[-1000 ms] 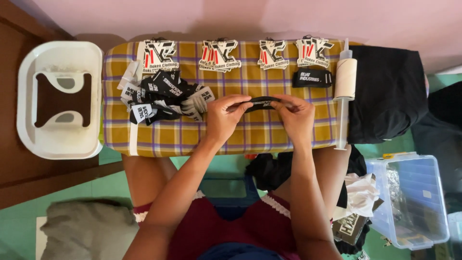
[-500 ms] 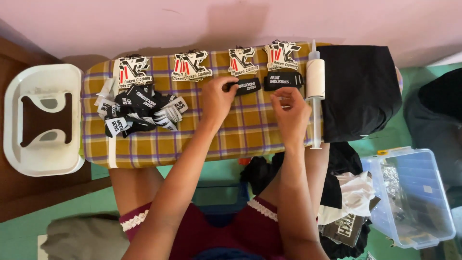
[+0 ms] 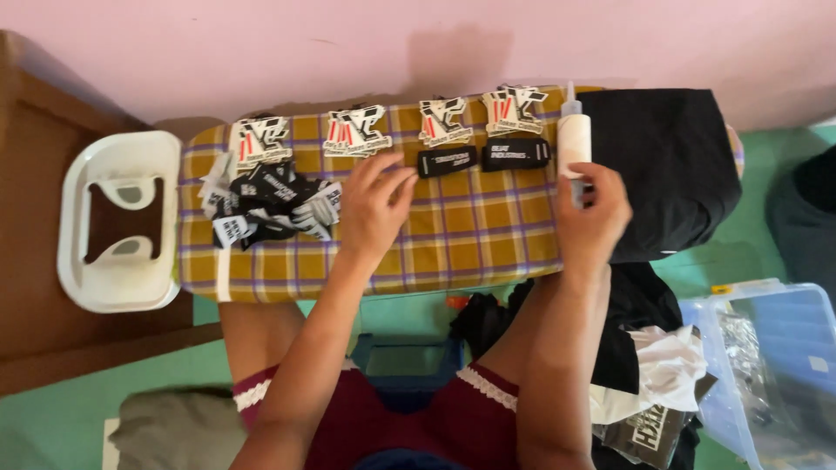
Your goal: The person sits at a low table and repeatedly applies glue from a syringe to small black rectangular tags. They pick up each tag, apply glue to one side, and place it back on the table. The process is repeated for multiple tags throughout the clip.
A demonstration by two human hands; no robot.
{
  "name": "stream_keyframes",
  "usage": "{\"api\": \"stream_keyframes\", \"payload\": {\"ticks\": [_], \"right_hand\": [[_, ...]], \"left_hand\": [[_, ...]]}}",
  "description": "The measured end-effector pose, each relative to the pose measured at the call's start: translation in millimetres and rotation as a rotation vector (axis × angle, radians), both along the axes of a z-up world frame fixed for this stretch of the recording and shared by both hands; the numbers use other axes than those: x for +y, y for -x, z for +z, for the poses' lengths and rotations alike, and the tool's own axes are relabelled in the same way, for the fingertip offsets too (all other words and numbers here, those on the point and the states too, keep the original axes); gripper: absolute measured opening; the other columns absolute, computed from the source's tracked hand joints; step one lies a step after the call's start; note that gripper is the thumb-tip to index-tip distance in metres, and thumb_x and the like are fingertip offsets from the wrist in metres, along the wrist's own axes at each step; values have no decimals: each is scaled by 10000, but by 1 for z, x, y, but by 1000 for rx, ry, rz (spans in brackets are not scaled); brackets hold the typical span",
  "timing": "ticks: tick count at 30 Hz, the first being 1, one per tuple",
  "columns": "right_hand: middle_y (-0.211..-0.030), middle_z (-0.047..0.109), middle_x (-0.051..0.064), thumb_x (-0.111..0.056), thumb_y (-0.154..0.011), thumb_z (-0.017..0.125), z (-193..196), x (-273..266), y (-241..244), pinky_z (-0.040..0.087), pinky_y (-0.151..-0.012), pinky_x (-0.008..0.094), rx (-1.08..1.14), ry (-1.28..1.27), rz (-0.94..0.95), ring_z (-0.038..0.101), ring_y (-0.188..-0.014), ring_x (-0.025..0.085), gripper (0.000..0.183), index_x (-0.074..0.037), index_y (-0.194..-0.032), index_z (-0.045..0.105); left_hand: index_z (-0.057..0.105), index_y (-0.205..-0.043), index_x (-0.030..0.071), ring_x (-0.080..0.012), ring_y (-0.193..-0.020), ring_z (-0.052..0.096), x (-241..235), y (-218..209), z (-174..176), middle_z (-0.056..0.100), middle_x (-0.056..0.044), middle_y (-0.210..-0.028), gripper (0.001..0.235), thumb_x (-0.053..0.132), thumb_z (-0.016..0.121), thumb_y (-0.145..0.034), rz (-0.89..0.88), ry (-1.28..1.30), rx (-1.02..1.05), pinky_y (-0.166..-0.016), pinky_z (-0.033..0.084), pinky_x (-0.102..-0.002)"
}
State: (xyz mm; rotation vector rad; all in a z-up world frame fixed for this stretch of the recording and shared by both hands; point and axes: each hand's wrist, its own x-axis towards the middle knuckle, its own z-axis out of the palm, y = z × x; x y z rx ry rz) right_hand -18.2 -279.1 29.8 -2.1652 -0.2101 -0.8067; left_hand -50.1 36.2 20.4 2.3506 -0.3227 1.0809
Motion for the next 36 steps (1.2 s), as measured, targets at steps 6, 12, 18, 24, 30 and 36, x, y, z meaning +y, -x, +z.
{"api": "stream_keyframes", "payload": {"ticks": [6,12,18,24,30,36], "right_hand": [[-956,711,84,-103,-871,885,-10,-21,6,580,-746,397,165,75,-148,707,-894,293,226,-101,-1041,735],[-962,733,10,-209,-838,943,-10,-16,12,545,-841,421,251,53,-226,711,-902,264,376,-150,-1053,641],[-964,687,39,-247,-755,990,-11,-20,20,537,-865,444,242,129,-196,691,-882,287,592,-128,-1154,568],[-869,675,20,-304,-728,989,-13,-16,28,532,-844,515,333,190,-244,692,-872,356,661,-141,-1169,524],[-870,711,0,-352,-730,951,-18,-12,29,534,-860,536,391,196,-290,708,-900,378,668,-197,-1179,480],[-887,720,-20,-323,-766,919,-16,-7,30,539,-872,510,413,222,-300,711,-936,349,617,-207,-1145,446]], "left_hand": [[774,-966,184,-263,-949,696,98,66,21,727,10,-994,125,96,819,-890,234,-92,-26,-841,540,-418],[786,-1065,56,-400,-1140,614,149,90,41,694,-147,-1176,235,148,847,-857,226,-214,187,-990,450,-569],[813,-1075,173,-289,-1226,618,167,73,17,744,-19,-1136,251,324,840,-878,257,-413,466,-1167,275,-620],[804,-889,181,-248,-1099,643,166,65,18,711,23,-1031,37,208,824,-905,236,-415,355,-1113,365,-533],[768,-967,207,-224,-764,591,121,66,50,549,37,-844,77,139,797,-950,70,-192,-75,-747,490,-390],[778,-921,174,-276,-862,705,43,80,16,733,-33,-864,59,118,761,-912,-364,184,137,-850,533,-390]]}}
